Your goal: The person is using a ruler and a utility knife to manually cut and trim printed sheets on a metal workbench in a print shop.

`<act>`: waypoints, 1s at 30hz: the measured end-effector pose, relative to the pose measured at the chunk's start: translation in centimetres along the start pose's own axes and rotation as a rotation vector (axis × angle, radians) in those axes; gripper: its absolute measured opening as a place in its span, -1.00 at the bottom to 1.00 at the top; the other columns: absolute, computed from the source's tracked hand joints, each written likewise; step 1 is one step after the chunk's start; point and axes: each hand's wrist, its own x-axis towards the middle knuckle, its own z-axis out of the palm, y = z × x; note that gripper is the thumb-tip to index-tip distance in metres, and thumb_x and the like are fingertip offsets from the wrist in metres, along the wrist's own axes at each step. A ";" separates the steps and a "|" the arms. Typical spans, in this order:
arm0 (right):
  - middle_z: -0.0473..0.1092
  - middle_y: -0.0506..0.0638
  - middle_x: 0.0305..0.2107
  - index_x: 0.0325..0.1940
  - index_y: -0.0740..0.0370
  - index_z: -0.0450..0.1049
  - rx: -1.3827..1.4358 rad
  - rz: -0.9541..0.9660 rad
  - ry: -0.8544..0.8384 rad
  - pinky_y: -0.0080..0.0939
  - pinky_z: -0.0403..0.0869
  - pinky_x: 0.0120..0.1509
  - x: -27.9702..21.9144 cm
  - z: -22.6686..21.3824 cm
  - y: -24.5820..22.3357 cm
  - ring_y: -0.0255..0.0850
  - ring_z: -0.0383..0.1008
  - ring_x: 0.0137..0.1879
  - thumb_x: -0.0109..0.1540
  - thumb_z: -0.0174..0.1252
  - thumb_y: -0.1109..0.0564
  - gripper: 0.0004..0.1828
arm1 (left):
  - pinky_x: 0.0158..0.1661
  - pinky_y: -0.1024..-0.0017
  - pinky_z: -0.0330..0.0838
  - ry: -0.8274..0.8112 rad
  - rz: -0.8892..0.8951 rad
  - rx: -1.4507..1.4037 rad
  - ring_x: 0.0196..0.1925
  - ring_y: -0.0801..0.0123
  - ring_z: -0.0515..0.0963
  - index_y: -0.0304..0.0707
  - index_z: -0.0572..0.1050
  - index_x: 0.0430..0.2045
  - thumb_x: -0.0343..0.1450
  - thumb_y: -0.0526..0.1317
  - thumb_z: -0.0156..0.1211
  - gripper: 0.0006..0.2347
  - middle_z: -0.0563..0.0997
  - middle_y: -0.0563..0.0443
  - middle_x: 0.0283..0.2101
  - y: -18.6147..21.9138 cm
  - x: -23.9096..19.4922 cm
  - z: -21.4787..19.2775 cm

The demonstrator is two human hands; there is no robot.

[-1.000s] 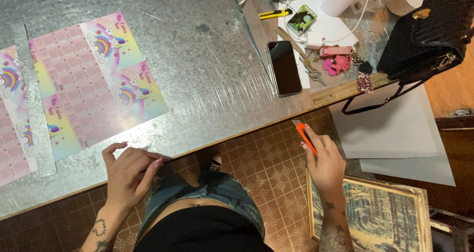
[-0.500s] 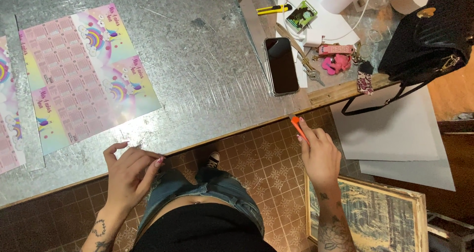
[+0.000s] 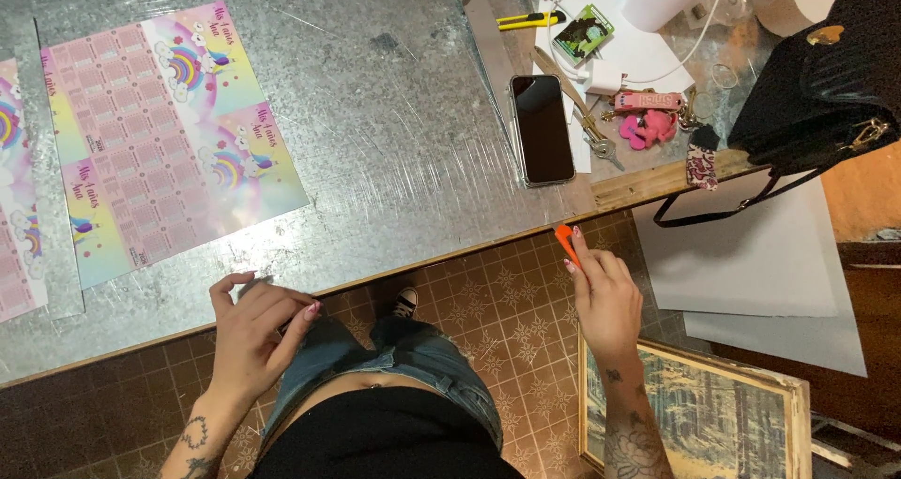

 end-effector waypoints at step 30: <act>0.50 0.16 0.02 0.52 -0.08 0.40 -0.042 0.069 -0.355 0.32 0.73 0.01 3.7 -6.6 -3.5 0.20 0.67 0.05 0.42 0.07 0.16 -0.45 | 0.42 0.00 0.10 -0.162 0.761 0.415 0.46 0.12 0.32 -0.06 0.27 0.36 0.67 -0.02 -0.14 -0.64 0.35 -0.05 0.38 13.2 26.3 26.6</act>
